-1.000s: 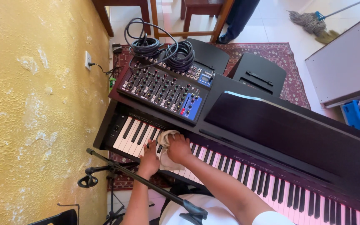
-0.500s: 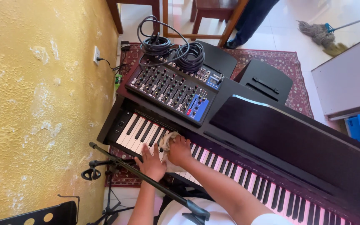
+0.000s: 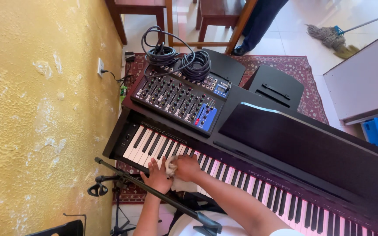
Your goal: Cleaning an electronic keyboard, a microphone stand, and wooden wall slats with a cloth.
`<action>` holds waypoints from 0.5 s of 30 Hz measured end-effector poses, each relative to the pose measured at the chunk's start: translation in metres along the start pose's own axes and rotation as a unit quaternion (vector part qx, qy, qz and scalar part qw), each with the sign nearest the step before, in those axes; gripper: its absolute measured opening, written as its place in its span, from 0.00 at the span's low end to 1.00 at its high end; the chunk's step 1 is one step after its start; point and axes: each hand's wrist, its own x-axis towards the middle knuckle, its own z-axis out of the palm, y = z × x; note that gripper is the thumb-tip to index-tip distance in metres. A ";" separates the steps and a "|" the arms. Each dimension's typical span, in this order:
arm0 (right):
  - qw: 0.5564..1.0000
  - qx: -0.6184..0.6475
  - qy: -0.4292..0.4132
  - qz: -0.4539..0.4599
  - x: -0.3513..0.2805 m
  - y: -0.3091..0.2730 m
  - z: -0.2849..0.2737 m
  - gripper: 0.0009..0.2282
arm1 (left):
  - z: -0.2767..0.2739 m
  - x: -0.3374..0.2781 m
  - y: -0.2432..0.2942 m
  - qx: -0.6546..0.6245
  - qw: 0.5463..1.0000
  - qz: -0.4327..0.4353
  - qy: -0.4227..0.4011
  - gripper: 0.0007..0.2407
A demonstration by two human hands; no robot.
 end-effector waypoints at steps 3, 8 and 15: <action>0.981 0.059 0.186 0.003 0.013 0.016 0.014 0.23 | 0.008 0.009 -0.007 -0.005 1.000 0.019 0.006 0.40; 0.966 0.054 0.245 0.061 0.026 0.005 -0.001 0.22 | 0.001 0.009 -0.009 -0.003 1.000 0.025 0.005 0.39; 0.986 0.000 0.169 0.002 0.052 0.015 0.018 0.19 | 0.024 0.017 -0.018 -0.099 0.991 0.038 0.079 0.36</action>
